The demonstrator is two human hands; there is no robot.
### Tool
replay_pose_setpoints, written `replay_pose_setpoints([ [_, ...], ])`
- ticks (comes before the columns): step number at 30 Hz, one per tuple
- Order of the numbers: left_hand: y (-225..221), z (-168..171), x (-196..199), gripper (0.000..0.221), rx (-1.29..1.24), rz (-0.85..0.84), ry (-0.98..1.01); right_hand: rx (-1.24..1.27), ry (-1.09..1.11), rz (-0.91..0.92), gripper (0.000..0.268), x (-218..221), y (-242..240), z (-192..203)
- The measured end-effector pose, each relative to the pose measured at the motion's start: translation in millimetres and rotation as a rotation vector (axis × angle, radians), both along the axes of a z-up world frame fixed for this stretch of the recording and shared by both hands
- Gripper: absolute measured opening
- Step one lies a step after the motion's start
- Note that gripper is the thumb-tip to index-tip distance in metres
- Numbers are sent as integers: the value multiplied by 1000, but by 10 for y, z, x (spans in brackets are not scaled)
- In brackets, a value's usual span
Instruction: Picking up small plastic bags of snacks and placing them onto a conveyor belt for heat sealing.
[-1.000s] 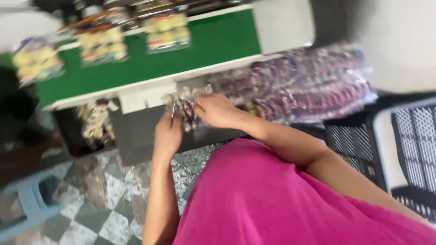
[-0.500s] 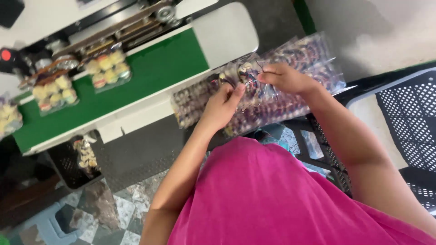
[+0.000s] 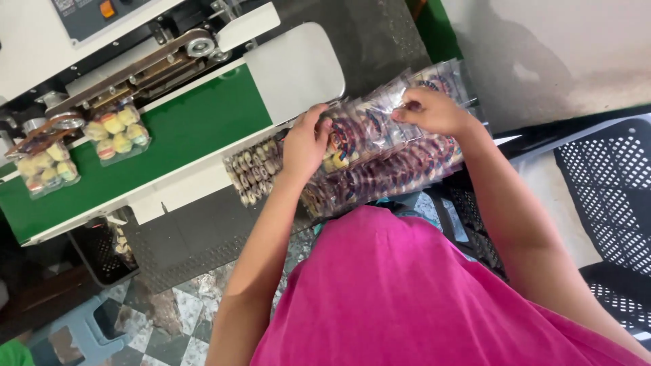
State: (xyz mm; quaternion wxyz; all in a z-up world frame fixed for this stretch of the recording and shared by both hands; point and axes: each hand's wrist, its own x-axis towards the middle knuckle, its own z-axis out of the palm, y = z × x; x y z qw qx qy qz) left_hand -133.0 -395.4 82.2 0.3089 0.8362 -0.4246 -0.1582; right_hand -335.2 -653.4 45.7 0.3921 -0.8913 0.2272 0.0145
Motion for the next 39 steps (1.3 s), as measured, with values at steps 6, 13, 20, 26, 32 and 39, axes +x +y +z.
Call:
replay_pose_setpoints([
  [6, -225, -299, 169, 25, -4, -143, -194, -293, -404, -361, 30, -295, 215, -148],
  [13, -32, 391, 270, 22, -242, -270, -130, -20, -586, -271, 35, -398, 945, 588],
  [20, 261, 887, 231, 18, -481, -121, 468, 163, -736, 99, 96, 189, 1382, 1013],
  [26, 260, 1055, 167, 39, -1054, 406, 825, 761, -893, -656, 5, 1076, 1595, 1016],
  [32, 574, 974, 444, 27, -1092, 397, 434, 560, -974, -465, 27, 1390, 1618, 1008],
  [39, 895, 885, 745, 31, -758, 322, 6, 285, -815, -132, 26, 1708, 1579, 1233],
])
